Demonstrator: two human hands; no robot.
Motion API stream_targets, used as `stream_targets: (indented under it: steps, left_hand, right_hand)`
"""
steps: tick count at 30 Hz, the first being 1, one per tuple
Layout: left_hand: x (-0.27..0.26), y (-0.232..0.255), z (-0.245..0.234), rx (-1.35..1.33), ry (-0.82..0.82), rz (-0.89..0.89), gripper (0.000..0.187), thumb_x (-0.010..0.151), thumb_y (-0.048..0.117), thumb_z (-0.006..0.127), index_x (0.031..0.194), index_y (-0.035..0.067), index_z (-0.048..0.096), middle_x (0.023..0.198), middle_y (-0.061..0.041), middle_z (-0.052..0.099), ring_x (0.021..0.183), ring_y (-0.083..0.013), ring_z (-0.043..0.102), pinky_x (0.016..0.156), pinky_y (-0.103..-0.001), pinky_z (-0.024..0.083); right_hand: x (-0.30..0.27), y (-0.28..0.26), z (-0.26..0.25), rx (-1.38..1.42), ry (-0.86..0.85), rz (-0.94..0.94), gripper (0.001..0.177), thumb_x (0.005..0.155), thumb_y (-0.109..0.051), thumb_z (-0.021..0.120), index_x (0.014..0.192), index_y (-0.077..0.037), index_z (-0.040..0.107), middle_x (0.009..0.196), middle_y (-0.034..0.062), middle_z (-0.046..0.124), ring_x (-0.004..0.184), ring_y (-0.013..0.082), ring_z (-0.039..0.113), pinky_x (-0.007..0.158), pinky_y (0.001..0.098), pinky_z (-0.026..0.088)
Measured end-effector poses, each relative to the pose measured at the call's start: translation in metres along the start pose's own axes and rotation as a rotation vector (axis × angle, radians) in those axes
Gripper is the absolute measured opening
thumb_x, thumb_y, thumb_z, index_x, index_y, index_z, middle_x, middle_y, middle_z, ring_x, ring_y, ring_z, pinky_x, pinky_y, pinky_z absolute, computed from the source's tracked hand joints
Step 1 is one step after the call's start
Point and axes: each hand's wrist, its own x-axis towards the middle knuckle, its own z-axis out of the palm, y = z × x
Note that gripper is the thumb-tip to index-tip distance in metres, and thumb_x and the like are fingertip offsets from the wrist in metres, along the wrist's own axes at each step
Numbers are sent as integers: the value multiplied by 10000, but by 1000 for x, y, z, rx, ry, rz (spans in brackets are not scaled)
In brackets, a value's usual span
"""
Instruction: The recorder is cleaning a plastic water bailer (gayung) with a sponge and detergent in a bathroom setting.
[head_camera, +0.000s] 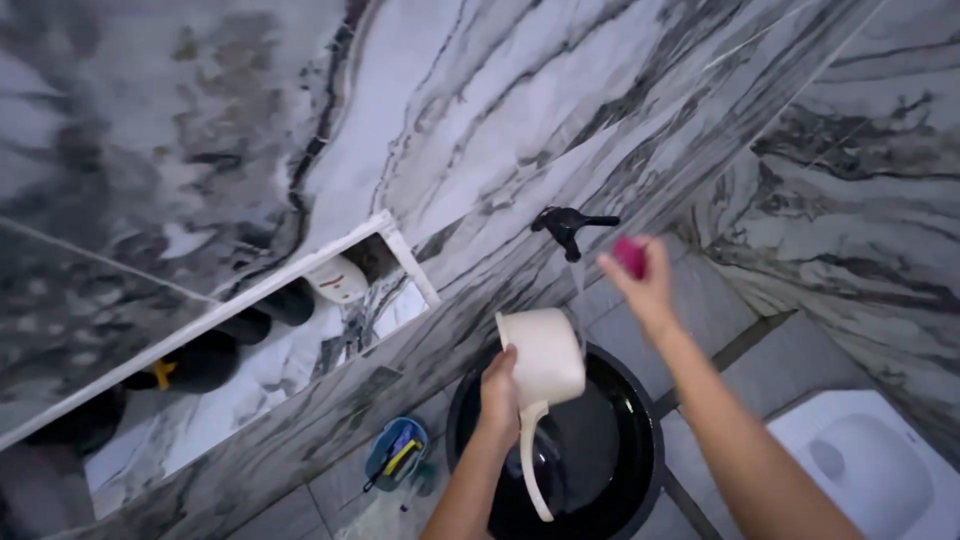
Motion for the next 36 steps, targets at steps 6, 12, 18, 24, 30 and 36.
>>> stream_targets:
  steps: [6, 12, 18, 24, 30, 36]
  left_hand:
    - [22, -13, -11, 25, 35, 25, 448, 1010, 314, 530, 1296, -16, 630, 1195, -157, 724, 1050, -275, 718, 933, -401, 556]
    - [16, -6, -4, 12, 51, -11, 439, 1023, 327, 510, 1293, -2, 621, 1182, -152, 718, 1033, -278, 709, 906, -414, 550]
    - [22, -10, -6, -22, 9, 1, 432, 1032, 321, 506, 1286, -9, 622, 1178, -157, 726, 1031, -265, 720, 896, -390, 565]
    - [40, -15, 3, 118, -6, 17, 384, 999, 291, 564, 1197, -25, 657, 1083, -145, 735, 945, -260, 727, 838, -401, 581]
    - [107, -32, 21, 767, 0, 225, 318, 920, 278, 682, 995, -27, 729, 884, -188, 744, 824, -330, 716, 744, -451, 553]
    - [165, -42, 68, 1335, -56, 444, 324, 845, 306, 722, 978, 11, 739, 938, -252, 729, 927, -401, 712, 814, -486, 544]
  right_hand:
    - [-27, 66, 21, 551, -268, 499, 293, 1021, -312, 571, 1123, -60, 680, 1009, 8, 690, 946, 115, 626, 843, 243, 489]
    - [-20, 60, 37, 638, -389, 499, 119, 978, -200, 568, 983, -87, 604, 830, 20, 607, 730, 156, 561, 659, 311, 441]
    - [-2, 66, 62, 856, -492, 630, 267, 1010, -362, 620, 1009, -95, 603, 712, -23, 487, 563, 99, 431, 499, 264, 349]
    - [0, 9, 73, 558, -468, 720, 420, 972, -511, 594, 1019, -93, 613, 666, 10, 502, 458, 116, 409, 397, 292, 316]
    - [-5, -6, 57, 412, -440, 643, 327, 1008, -373, 604, 1024, -47, 637, 671, 25, 528, 484, 130, 447, 420, 309, 358]
    - [-19, 8, 15, 340, -497, 372, 166, 1030, -114, 558, 1111, -69, 696, 742, 2, 537, 590, 93, 473, 530, 262, 416]
